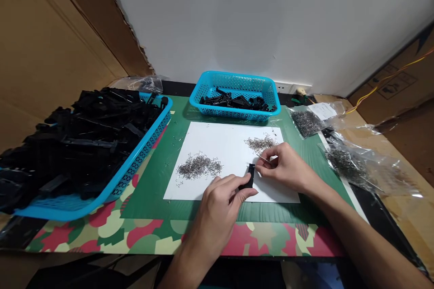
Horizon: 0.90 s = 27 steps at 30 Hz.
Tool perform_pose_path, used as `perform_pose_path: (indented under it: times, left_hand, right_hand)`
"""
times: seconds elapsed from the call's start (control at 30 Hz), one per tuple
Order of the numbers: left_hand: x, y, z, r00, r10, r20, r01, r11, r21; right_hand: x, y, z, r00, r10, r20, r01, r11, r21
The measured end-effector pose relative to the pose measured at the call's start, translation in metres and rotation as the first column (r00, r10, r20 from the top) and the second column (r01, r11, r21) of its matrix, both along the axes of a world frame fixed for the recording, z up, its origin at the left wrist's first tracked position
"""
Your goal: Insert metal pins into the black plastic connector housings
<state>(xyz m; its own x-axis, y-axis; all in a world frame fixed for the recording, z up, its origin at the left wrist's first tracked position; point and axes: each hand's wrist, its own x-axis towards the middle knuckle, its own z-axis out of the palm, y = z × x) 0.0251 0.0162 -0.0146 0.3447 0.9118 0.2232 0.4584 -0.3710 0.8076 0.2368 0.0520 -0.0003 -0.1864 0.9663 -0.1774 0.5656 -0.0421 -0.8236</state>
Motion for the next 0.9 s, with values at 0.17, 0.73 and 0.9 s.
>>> perform_pose_path:
  times: [0.17,0.73,0.9]
  left_hand:
    - [0.0,0.001,-0.001,1.0,-0.011,0.018,0.012,1.0,-0.009]
    - [0.001,0.0,0.006,0.994,0.073,0.075,-0.061,0.986,-0.153]
    - [-0.001,-0.002,0.004,0.998,0.045,0.044,-0.04,0.992,-0.116]
  right_hand:
    - [-0.006,-0.005,0.007,0.991,-0.026,0.131,0.012,0.995,0.101]
    - [-0.004,-0.008,0.012,0.979,0.053,0.198,-0.084,0.985,0.152]
    - [0.006,-0.007,0.014,0.98,-0.074,0.184,0.019,0.958,0.285]
